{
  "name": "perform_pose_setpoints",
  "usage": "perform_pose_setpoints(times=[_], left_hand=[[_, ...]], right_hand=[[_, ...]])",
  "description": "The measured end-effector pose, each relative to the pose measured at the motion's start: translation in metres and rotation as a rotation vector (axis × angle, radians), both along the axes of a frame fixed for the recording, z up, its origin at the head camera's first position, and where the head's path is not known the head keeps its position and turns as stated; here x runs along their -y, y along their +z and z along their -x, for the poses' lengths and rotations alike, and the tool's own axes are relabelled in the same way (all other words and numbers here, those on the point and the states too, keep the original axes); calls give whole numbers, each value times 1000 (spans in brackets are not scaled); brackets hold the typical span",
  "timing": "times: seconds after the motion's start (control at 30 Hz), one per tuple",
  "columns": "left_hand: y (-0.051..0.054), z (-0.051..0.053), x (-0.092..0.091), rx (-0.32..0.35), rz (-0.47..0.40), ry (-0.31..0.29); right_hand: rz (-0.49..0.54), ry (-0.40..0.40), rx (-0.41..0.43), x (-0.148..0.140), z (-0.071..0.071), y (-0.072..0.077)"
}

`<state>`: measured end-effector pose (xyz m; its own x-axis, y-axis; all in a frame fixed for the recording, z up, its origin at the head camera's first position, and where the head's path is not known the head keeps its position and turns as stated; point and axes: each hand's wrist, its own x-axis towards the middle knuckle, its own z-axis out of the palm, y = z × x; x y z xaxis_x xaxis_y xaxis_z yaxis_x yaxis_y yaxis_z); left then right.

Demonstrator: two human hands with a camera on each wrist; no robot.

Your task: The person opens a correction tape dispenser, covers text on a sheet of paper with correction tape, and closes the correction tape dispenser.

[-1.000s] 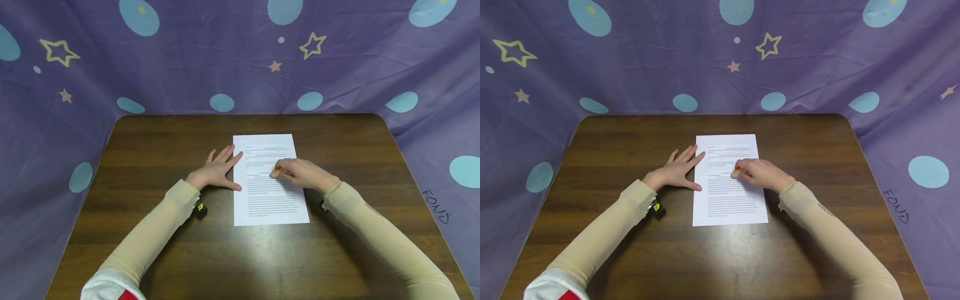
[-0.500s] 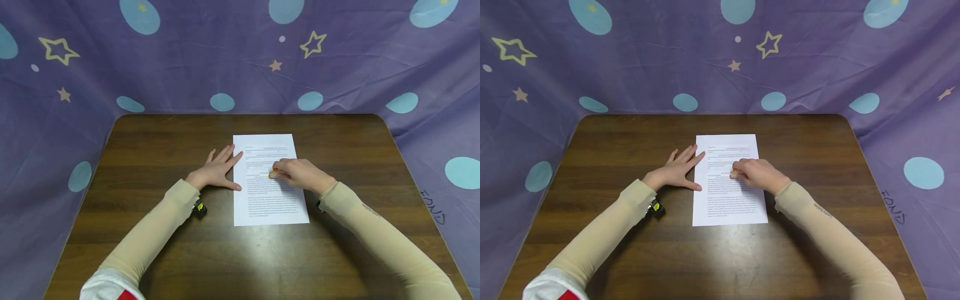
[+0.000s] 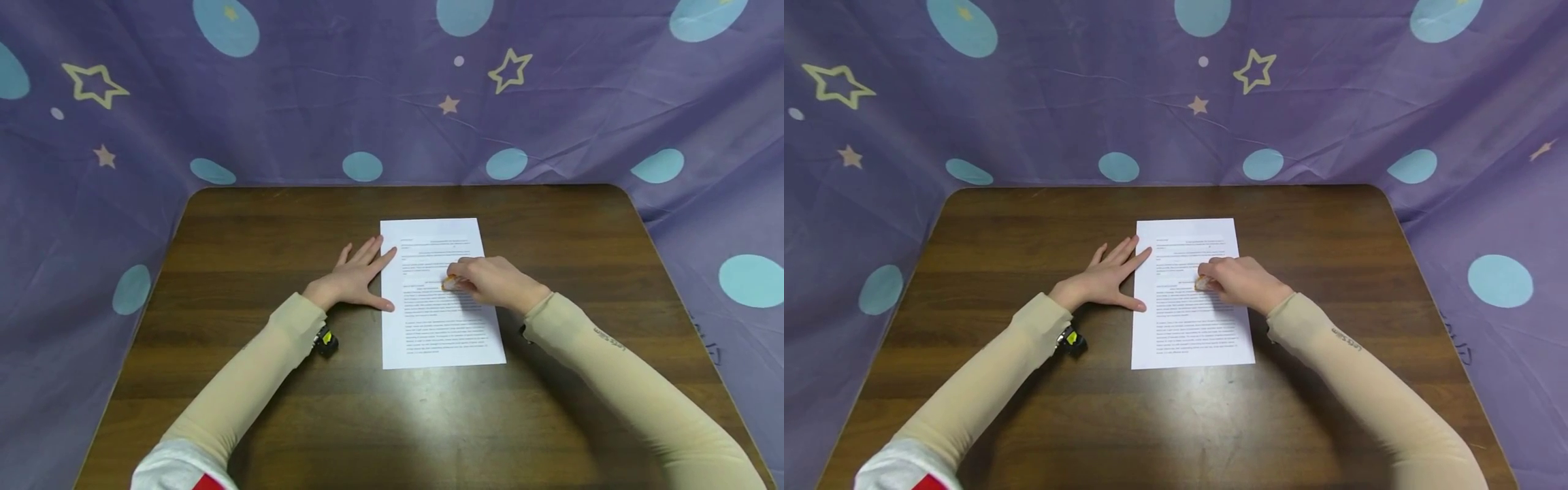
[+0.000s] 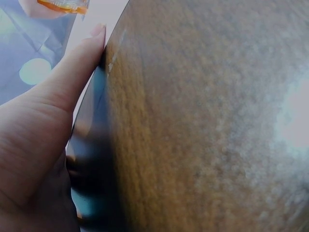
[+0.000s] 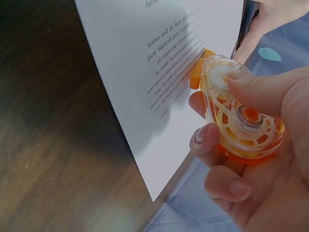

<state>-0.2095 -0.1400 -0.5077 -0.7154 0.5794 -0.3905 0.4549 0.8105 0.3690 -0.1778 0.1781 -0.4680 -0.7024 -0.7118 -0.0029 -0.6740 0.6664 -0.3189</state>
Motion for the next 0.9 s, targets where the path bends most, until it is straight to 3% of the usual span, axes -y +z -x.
perform_pose_setpoints(times=[0.53, 0.9], left_hand=[[-10, 4, 3, 13, -46, 6], [-3, 2, 2, 17, -44, 2]], right_hand=[[-52, -57, 36, -23, 0, 3], [-75, -86, 40, -42, -2, 3]])
